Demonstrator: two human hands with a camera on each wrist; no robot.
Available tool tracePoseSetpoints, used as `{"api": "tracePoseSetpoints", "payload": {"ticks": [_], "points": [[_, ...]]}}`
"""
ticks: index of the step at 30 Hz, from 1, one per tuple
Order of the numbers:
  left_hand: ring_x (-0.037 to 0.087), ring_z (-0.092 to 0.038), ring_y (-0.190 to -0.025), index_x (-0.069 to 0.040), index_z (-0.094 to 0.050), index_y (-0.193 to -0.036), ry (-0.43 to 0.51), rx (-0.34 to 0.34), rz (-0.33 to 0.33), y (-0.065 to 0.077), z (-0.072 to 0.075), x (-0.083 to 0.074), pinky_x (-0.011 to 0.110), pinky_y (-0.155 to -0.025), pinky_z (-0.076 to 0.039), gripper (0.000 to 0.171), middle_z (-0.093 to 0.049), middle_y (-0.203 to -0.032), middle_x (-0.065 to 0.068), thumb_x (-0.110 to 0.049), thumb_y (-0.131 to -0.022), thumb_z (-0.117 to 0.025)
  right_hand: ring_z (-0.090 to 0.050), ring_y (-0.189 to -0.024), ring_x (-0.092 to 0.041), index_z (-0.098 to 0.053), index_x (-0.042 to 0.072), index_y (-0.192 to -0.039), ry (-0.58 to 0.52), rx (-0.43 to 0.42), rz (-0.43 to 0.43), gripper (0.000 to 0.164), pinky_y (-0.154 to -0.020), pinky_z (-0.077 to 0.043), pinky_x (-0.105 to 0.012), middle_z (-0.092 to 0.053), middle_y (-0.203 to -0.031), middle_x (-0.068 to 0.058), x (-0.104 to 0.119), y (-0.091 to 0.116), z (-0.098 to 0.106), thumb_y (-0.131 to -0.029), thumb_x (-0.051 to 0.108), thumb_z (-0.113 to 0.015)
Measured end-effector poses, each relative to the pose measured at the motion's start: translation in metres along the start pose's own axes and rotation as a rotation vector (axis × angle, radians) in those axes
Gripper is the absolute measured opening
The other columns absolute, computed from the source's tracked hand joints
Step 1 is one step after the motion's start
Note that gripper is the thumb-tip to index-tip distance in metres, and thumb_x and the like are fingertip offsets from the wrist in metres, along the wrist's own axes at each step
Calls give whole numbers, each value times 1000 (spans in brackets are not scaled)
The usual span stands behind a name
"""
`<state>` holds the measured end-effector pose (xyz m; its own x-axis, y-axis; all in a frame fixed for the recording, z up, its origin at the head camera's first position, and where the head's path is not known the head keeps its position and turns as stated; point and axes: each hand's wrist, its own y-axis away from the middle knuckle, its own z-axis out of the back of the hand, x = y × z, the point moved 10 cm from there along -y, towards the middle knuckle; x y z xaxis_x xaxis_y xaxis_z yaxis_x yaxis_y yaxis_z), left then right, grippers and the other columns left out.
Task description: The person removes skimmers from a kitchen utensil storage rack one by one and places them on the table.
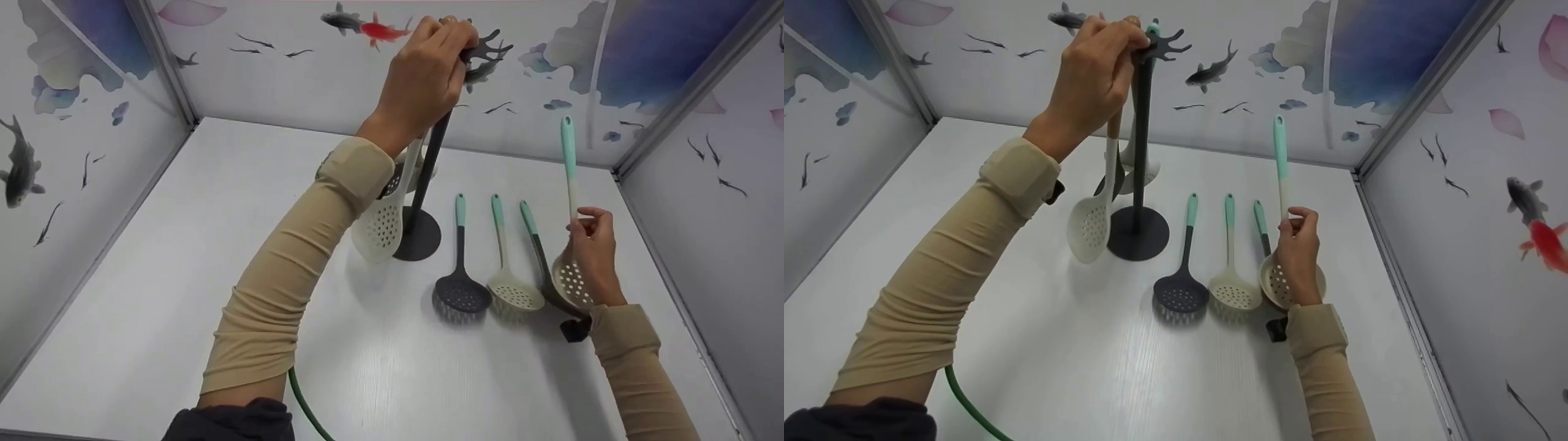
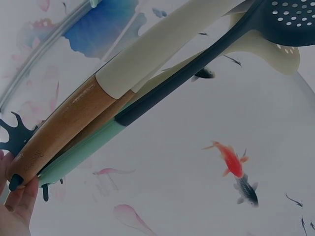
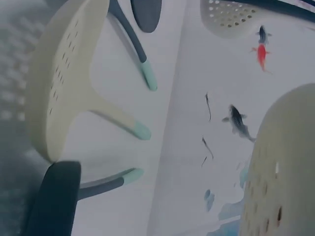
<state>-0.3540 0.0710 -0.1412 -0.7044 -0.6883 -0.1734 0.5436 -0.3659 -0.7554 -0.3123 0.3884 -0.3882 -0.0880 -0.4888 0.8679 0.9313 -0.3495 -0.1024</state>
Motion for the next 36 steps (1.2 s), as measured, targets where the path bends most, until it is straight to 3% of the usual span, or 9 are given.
{"api": "tracePoseSetpoints", "payload": {"ticks": [6, 10, 14, 19, 27, 36], "points": [[19, -49, -107, -8, -60, -115, -6, -1, -6, -1, 0, -1, 14, -99, -37, 31, -62, -115, 5, -17, -96, -36, -45, -88, -4, -31, 2, -133, 144, 14, -62, 45, -74, -40, -17, -47, -106, -1, -31, -11, 14, -93, 17, -46], [19, -49, -107, -8, -61, -113, -9, -6, -15, -1, -1, -3, 14, -99, -37, 30, -62, -115, 5, -18, -96, -38, -47, -90, -11, -33, -4, -132, 259, 3, -41, 45, -70, -41, -18, -48, -113, -15, -46, -18, 26, -91, 9, -45], [19, -49, -108, -8, -61, -112, -8, -3, -22, -1, -2, -4, 14, -99, -37, 29, -62, -114, 6, -19, -96, -39, -49, -88, -21, -37, -8, -127, 343, 0, 5, 41, -65, -39, -21, -50, -109, -23, -59, -23, 36, -89, 4, -43], [19, -49, -108, -8, -62, -112, -20, -4, -21, -1, 0, -3, 14, -99, -37, 30, -63, -114, 6, -19, -96, -39, -50, -85, -27, -40, -11, -124, 379, -9, 12, 40, -64, -38, -24, -51, -102, -25, -75, -29, 43, -86, 0, -43], [20, -49, -107, -7, -61, -112, -37, -1, -32, -1, -2, -5, 14, -99, -37, 31, -63, -114, 6, -20, -97, -38, -53, -97, -41, -41, -14, -127, 415, 46, -89, 44, -69, -43, -32, -51, -111, -35, -108, -31, 45, -86, 1, -45], [20, -49, -106, -7, -62, -110, -53, -11, -39, -1, 1, -4, 14, -99, -37, 32, -63, -112, 5, -20, -97, -36, -54, -98, -51, -46, -19, -119, 471, 119, -35, 40, -79, -48, -50, -51, -110, -42, -118, -31, 37, -84, -1, -48]]}}
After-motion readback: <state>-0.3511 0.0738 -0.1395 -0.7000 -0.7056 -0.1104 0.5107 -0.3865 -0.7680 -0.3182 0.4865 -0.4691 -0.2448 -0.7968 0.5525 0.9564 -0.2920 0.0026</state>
